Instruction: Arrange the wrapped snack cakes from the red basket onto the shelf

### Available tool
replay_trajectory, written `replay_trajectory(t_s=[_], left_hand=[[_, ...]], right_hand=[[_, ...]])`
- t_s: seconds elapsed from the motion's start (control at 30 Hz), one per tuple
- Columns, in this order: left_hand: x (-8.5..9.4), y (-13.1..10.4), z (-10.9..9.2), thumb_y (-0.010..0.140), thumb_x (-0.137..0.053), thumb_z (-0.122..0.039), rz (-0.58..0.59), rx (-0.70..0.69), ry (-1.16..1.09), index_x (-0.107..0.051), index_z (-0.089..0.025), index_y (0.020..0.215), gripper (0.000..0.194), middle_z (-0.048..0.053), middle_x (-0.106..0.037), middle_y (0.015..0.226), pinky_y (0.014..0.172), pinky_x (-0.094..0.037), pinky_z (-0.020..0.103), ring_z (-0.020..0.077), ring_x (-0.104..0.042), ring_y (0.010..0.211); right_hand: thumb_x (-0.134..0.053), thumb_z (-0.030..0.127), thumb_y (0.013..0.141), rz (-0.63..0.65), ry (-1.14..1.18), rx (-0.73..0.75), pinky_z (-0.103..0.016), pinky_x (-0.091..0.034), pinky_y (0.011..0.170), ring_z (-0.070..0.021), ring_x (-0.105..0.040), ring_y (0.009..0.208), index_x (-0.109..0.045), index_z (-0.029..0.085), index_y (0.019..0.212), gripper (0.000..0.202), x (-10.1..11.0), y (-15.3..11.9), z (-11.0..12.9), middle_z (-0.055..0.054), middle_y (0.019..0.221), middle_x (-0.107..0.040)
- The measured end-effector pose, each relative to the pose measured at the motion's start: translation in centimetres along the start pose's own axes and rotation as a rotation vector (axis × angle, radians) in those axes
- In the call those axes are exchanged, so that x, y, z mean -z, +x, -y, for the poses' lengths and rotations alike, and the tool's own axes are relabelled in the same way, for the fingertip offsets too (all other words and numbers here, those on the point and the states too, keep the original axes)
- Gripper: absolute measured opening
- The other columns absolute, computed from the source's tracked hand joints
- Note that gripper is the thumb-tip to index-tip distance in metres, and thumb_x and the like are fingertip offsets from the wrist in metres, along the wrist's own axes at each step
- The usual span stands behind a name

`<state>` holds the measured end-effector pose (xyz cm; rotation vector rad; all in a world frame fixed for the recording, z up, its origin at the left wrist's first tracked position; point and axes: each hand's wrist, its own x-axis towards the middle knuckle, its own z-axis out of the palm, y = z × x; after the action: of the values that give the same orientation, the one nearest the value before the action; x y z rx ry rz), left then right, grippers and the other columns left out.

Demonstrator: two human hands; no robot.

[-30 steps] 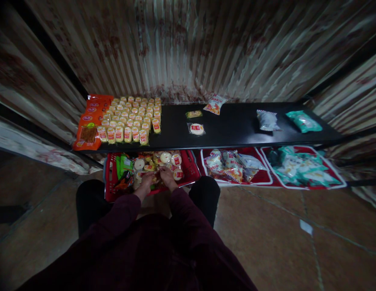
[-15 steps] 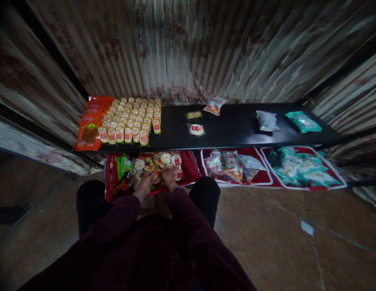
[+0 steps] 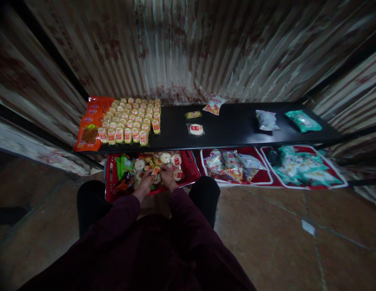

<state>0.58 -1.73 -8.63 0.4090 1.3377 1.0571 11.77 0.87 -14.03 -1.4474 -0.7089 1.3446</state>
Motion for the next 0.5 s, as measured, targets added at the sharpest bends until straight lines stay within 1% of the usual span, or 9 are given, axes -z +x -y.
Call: replay_trajectory(t_s=[0.17,0.27,0.33,0.4,0.5], left_hand=[[0.0,-0.3,-0.4,0.055,-0.061,-0.011,0.010,0.008,0.008,-0.058,-0.019,0.091,0.037,0.001,-0.062,0.078,0.056,-0.041,0.021,0.0109,-0.057,0.064],[0.1,-0.4,-0.7,0.054,-0.063,-0.013,0.001,-0.020,0.017,-0.059,-0.019,0.091,0.037,0.001,-0.062,0.079,0.055,-0.041,0.021,0.0109,-0.057,0.065],[0.2,-0.5,-0.9,0.054,-0.062,-0.013,0.007,-0.032,0.021,-0.059,-0.019,0.091,0.038,0.001,-0.062,0.078,0.055,-0.040,0.021,0.0109,-0.057,0.064],[0.3,-0.5,-1.1,0.053,-0.061,-0.013,0.026,-0.030,0.019,-0.059,-0.019,0.092,0.039,0.001,-0.063,0.075,0.054,-0.041,0.021,0.0112,-0.056,0.062],[0.4,-0.4,-1.3,0.053,-0.061,-0.013,0.028,-0.023,0.025,-0.059,-0.018,0.092,0.040,0.000,-0.063,0.072,0.054,-0.041,0.021,0.0115,-0.057,0.061]], right_hand=[[-0.072,0.031,0.051,-0.030,0.171,-0.022,-0.031,-0.049,0.070,-0.0153,-0.060,0.070,-0.056,0.020,0.087,0.041,-0.3,-0.6,0.9,0.000,0.077,-0.064],[-0.075,0.034,0.049,-0.036,0.172,-0.013,-0.031,-0.049,0.073,-0.0163,-0.060,0.075,-0.057,0.020,0.082,0.040,-0.4,-0.9,1.5,-0.001,0.079,-0.064],[-0.077,0.037,0.048,-0.018,0.176,0.000,-0.032,-0.049,0.075,-0.0169,-0.059,0.077,-0.058,0.020,0.080,0.041,-0.5,-1.2,1.8,-0.001,0.081,-0.064],[-0.077,0.040,0.049,0.006,0.188,0.022,-0.032,-0.048,0.076,-0.0168,-0.059,0.077,-0.058,0.020,0.081,0.042,-0.5,-1.5,2.0,-0.001,0.081,-0.064],[-0.075,0.040,0.052,0.047,0.164,0.041,-0.031,-0.048,0.075,-0.0160,-0.059,0.076,-0.059,0.020,0.089,0.045,-0.5,-1.8,2.1,0.000,0.080,-0.064]])
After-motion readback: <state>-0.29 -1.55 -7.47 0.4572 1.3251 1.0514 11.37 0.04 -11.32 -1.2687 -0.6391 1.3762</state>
